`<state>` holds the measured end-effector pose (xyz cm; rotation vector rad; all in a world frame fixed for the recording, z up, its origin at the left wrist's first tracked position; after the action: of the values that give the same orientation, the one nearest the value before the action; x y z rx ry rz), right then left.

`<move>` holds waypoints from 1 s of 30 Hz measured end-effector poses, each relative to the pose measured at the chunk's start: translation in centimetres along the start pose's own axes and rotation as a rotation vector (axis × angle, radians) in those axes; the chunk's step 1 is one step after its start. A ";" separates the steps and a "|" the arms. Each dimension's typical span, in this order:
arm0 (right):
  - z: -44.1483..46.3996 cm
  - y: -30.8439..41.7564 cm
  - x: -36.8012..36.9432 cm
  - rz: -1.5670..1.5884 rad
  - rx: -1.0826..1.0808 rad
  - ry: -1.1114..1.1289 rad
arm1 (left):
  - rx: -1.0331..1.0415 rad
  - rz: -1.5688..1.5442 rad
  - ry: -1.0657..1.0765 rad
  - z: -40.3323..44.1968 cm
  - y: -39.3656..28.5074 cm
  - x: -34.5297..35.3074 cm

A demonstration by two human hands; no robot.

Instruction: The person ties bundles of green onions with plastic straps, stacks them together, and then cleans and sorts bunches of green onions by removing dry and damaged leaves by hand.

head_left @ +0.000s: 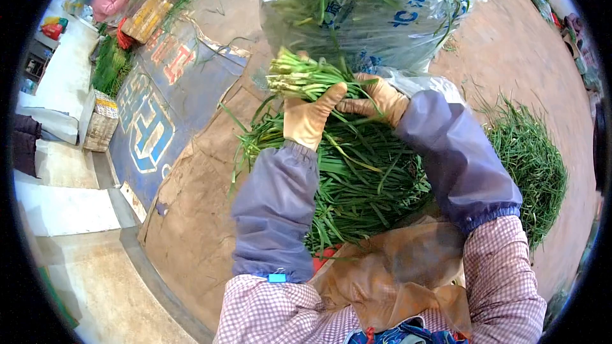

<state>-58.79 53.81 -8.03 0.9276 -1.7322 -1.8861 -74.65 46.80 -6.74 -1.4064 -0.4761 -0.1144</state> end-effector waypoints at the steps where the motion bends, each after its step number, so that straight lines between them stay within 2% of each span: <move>1: -0.3 0.3 -0.2 -0.184 -0.062 -0.014 | 0.049 -0.007 0.030 0.2 0.0 0.2; 2: -0.5 0.8 -0.7 -0.451 -0.269 -0.008 | 0.093 -0.017 0.061 0.4 0.2 0.5; 3: -1.0 -0.2 -1.3 -0.764 -0.303 -0.084 | 0.131 -0.026 0.091 0.2 0.4 0.7; 5: -3.1 6.3 -3.2 -1.059 0.117 0.147 | 0.147 -0.008 0.115 -0.1 0.1 1.1; 7: -4.8 10.2 -6.6 -1.059 0.487 0.163 | 0.147 0.007 0.116 -0.2 0.3 1.1; 9: -7.4 12.7 -7.7 -1.204 0.170 -0.184 | 0.161 0.048 0.128 -0.6 0.2 2.2; 11: -7.5 13.2 -5.9 -0.821 -0.334 -0.218 | 0.185 0.130 0.156 -1.1 -0.1 4.1; 12: -7.1 12.5 -4.2 -0.642 -0.415 -0.196 | 0.014 -0.188 0.204 -1.7 -0.1 5.5; 13: -6.5 11.4 -2.6 -0.461 -0.493 -0.177 | -0.034 -0.300 0.273 -2.3 -0.7 7.3; 14: -5.9 10.2 -1.5 -0.375 -0.453 -0.240 | -0.185 -0.571 0.237 -2.6 0.9 8.3; 15: -5.7 8.9 -0.8 -0.288 -0.415 -0.300 | -0.112 -0.371 0.279 -2.4 1.7 8.8; 16: -5.6 7.5 -0.8 -0.045 -0.364 -0.292 | -0.033 -0.172 0.308 -2.3 2.4 9.2; 17: -5.7 6.2 -1.2 -0.139 -0.430 -0.352 | 0.034 0.182 0.330 -2.2 3.4 8.6; 18: -6.4 6.5 -1.3 0.024 -0.371 -0.410 | 0.112 0.534 0.340 -2.0 4.4 8.0; 19: -7.2 7.4 -1.2 0.189 -0.312 -0.467 | 0.284 1.024 0.365 -3.6 1.5 8.6; 20: -8.4 8.7 -2.1 0.196 -0.286 -0.575 | 0.315 1.028 0.334 -3.3 1.1 9.0; 22: -10.3 9.5 -5.9 0.311 -0.443 -0.775 | 0.202 1.306 0.366 -3.2 2.3 6.7; 23: -12.6 11.4 -8.9 0.168 -0.481 -0.811 | 0.151 1.453 0.389 -3.1 2.6 5.6; 24: -15.4 13.0 -10.6 0.377 -0.605 -0.726 | 0.113 1.524 0.427 -3.2 3.7 3.9; 25: -18.2 14.4 -13.2 0.193 -0.736 -0.755 | 0.076 1.595 0.465 -3.1 4.3 2.7; 26: -22.3 14.0 -18.3 0.036 -0.648 -0.834 | 0.023 1.583 0.485 -3.0 3.5 2.8; 27: -25.5 16.5 -19.1 0.181 -0.716 -0.678 | -0.016 1.596 0.506 -3.2 2.7 3.3; 29: -31.1 18.2 -20.8 0.321 -0.716 -0.760 | -0.244 1.277 0.571 -1.9 2.1 2.5; 30: -32.4 17.3 -21.5 0.141 -0.656 -1.013 | -0.246 1.021 0.534 -0.5 2.4 1.2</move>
<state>-23.22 43.51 12.98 -0.4774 -1.3109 -2.7667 -72.62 46.95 -8.57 -1.6313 0.7350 0.2861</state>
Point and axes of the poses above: each hand's wrist, its own z-axis towards the middle knuckle, its own x-axis out of the palm, y = z × x, the point moved 1 cm from there along z, towards the middle knuckle, and after that the axes turned 2 degrees about -x, right-handed, at the moved point
